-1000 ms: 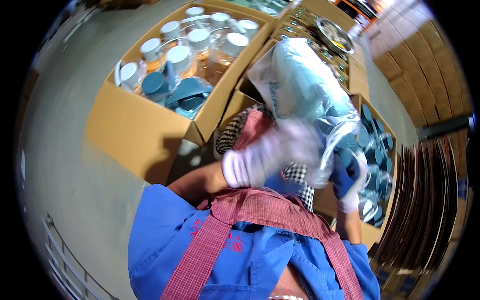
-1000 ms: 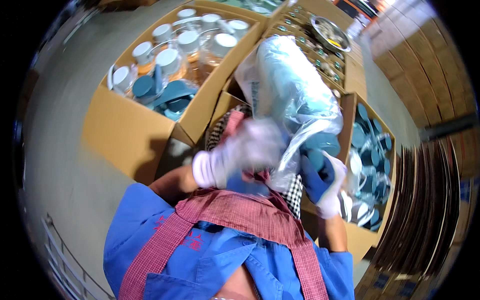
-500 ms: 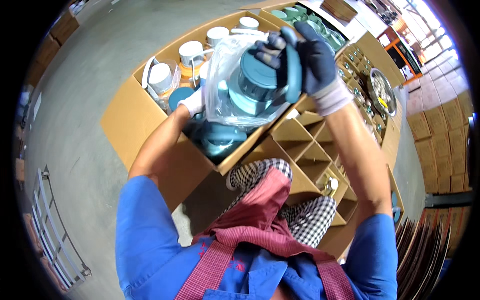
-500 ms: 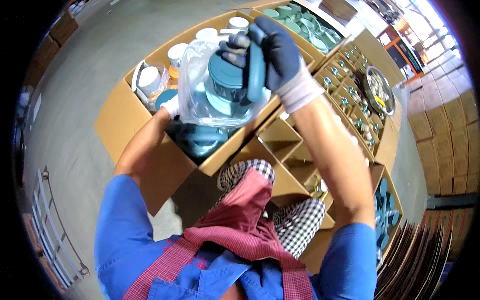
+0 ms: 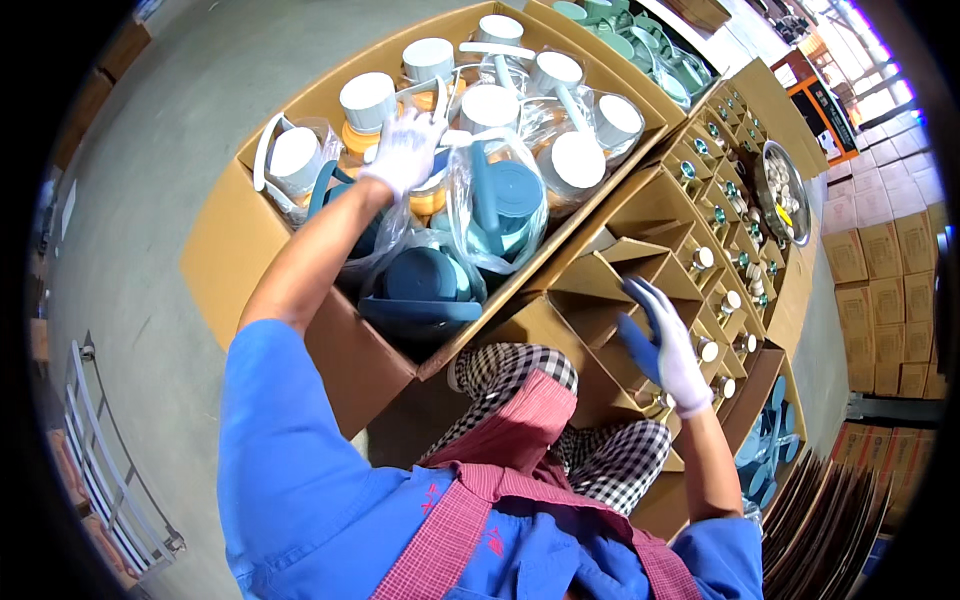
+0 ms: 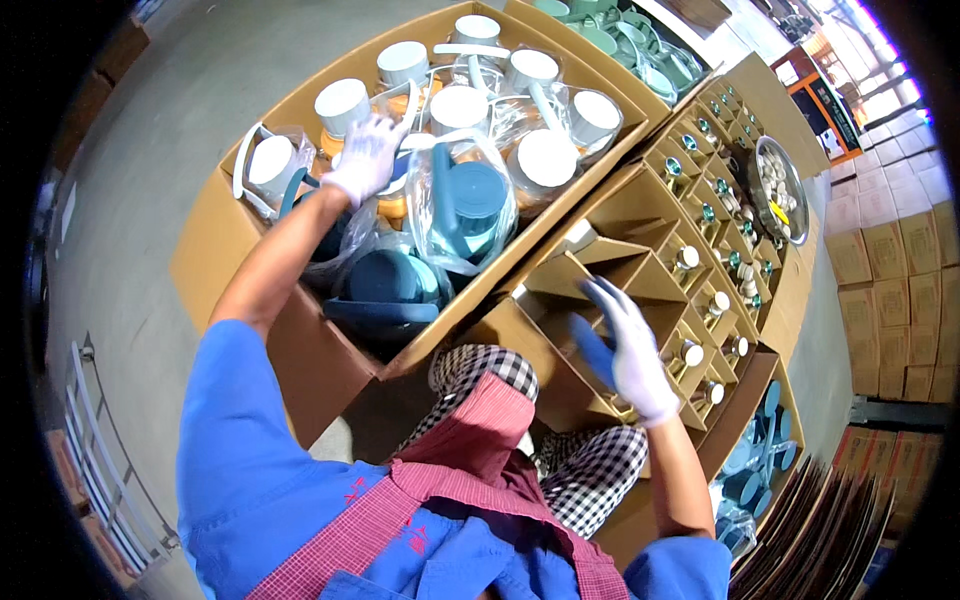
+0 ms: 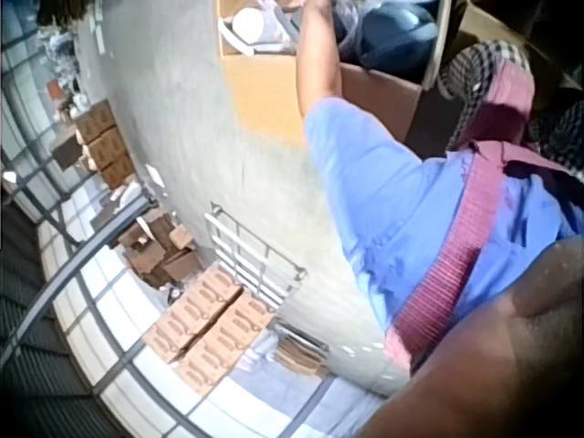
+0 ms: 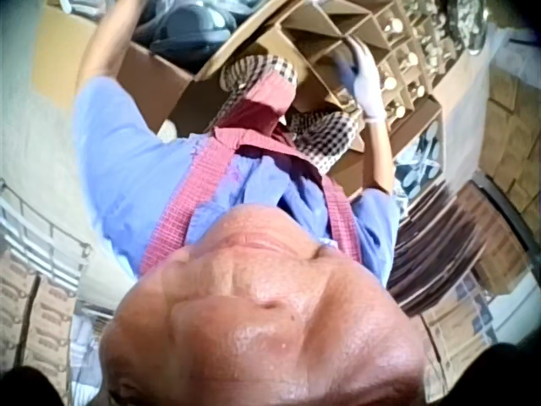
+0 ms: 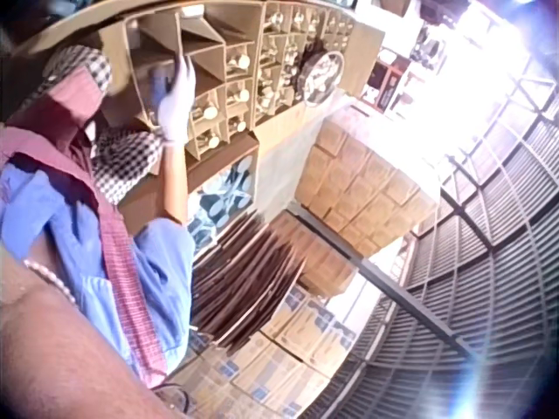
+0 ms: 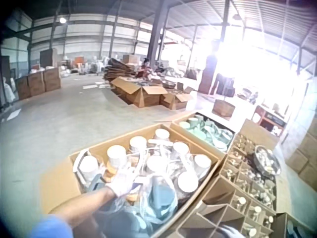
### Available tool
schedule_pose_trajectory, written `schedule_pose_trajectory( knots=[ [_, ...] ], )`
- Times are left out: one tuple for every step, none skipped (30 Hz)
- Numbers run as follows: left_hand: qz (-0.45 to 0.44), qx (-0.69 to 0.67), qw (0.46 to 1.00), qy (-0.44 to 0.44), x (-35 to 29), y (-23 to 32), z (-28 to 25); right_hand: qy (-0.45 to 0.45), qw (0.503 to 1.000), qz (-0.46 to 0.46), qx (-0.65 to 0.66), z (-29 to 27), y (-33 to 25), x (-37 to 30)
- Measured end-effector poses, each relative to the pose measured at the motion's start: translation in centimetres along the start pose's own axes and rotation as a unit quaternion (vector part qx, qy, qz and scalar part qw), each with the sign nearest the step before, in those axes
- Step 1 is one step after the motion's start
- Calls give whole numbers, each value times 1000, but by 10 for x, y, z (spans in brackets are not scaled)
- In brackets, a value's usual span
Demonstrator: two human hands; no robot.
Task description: The person assembles orange and blue thermoses by placing reflective metal liners inside the outer plastic housings, screwing on black ring lids, and placing the assembled units into cardboard box dividers.
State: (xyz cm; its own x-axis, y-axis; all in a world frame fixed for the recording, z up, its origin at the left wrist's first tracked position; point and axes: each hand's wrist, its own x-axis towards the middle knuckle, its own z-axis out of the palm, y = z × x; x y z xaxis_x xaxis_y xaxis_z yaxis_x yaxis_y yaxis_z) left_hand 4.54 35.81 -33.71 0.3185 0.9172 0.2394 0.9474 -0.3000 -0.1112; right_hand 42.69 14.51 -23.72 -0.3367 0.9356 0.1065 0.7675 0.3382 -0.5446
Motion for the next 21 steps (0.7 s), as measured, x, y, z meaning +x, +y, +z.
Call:
schedule_pose_trajectory(
  knots=[
    [35, -32, 994, 98, -17, 2, -1, 28, 999, 38, -22, -8, 16, -34],
    [31, -68, 994, 77, -24, -8, -7, 24, 995, 85, -38, -9, 38, -67],
    [27, -104, 992, 63, -21, -21, -14, 14, 991, 133, -28, -15, 46, -96],
    [25, -141, 989, 49, -20, -26, -25, 8, 992, 121, -45, -20, 51, -122],
    [14, -143, 981, 129, -30, -14, -85, 8, 990, 142, -17, -25, 44, -141],
    [2, -110, 978, 177, -32, -33, -112, 5, 987, 157, 14, -28, 32, -155],
    [26, -132, 960, 246, -44, -32, -175, 34, 987, 159, 12, -25, 28, -172],
    [11, -142, 948, 284, -54, -47, -220, 43, 982, 182, 41, -20, 34, -192],
    [-13, -194, 943, 271, -70, -71, -265, 43, 982, 182, 42, -16, 26, -198],
    [-34, -242, 935, 257, -88, -98, -314, 45, 982, 180, 47, -14, 16, -199],
    [-48, -296, 923, 243, -99, -114, -349, 48, 977, 189, 82, -13, -6, -196],
    [22, -222, 934, 278, -115, -109, -376, 68, 973, 189, 113, -6, -15, -199],
    [8, -234, 927, 294, -126, -142, -382, 78, 969, 192, 134, -6, -41, -187],
    [18, -305, 905, 295, -147, -145, -388, 108, 970, 148, 163, 8, -37, -180],
    [5, -426, 844, 326, -149, -113, -360, 183, 959, 124, 176, 19, -34, -177],
    [-28, -426, 843, 326, -164, -94, -349, 227, 935, 140, 235, 30, -25, -164],
    [-66, -423, 843, 327, -183, -78, -337, 276, 892, 167, 318, 36, -19, -146],
    [-107, -421, 840, 326, -203, -64, -322, 299, 862, 182, 367, 25, -39, -128],
    [-164, -505, 794, 297, -214, -49, -294, 337, 867, 96, 354, 22, -43, -118],
    [-213, -587, 738, 256, -214, -32, -269, 378, 865, 15, 331, 13, -39, -120],
    [-189, -641, 705, 239, -213, -23, -245, 399, 891, 21, 216, -4, -31, -134]
  ],
)
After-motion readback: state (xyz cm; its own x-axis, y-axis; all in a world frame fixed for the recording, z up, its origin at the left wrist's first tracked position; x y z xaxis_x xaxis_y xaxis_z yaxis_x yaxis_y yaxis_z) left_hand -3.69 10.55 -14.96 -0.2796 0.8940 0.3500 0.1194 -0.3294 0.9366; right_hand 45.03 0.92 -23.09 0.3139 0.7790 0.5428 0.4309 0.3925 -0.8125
